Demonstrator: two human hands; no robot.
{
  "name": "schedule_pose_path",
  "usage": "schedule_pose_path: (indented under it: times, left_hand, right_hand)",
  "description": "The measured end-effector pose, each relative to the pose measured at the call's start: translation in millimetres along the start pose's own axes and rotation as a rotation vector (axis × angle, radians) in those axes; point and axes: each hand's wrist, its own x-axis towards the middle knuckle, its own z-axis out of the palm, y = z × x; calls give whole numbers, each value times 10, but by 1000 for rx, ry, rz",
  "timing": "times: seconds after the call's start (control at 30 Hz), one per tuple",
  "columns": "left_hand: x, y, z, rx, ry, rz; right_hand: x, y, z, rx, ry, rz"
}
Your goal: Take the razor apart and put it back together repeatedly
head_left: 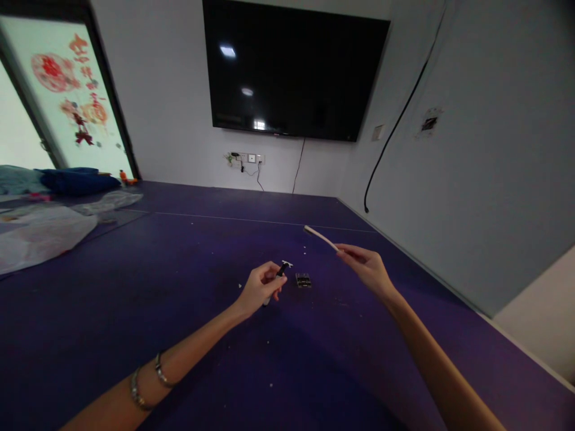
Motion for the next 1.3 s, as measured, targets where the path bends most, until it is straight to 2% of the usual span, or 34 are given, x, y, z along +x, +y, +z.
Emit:
schedule_pose_path:
  times: [0.1, 0.2, 0.43, 0.6, 0.73, 0.83, 1.1, 1.3]
  left_hand:
    - [-4, -5, 19, -27, 10, -37]
    - [-7, 7, 26, -14, 41, -85]
    - [51, -68, -18, -49, 106, -126]
    - [87, -106, -15, -54, 106, -78]
    - [100, -118, -5, -8, 103, -16]
    - [104, -131, -1, 33, 97, 16]
    - [137, -200, -41, 43, 114, 9]
    - [104, -183, 0, 27, 90, 4]
  right_hand:
    - [11, -5, 60, 37, 65, 34]
    - [-17, -79, 141, 225, 65, 92]
    - [-170, -387, 388, 918, -103, 500]
    - [-327, -450, 556, 1171, -201, 676]
    - [-522, -489, 688, 1232, -265, 823]
    - [-658, -546, 763, 1220, -268, 877]
    - [-998, -638, 910, 1112, -268, 922]
    - [-930, -679, 910, 1088, -197, 854]
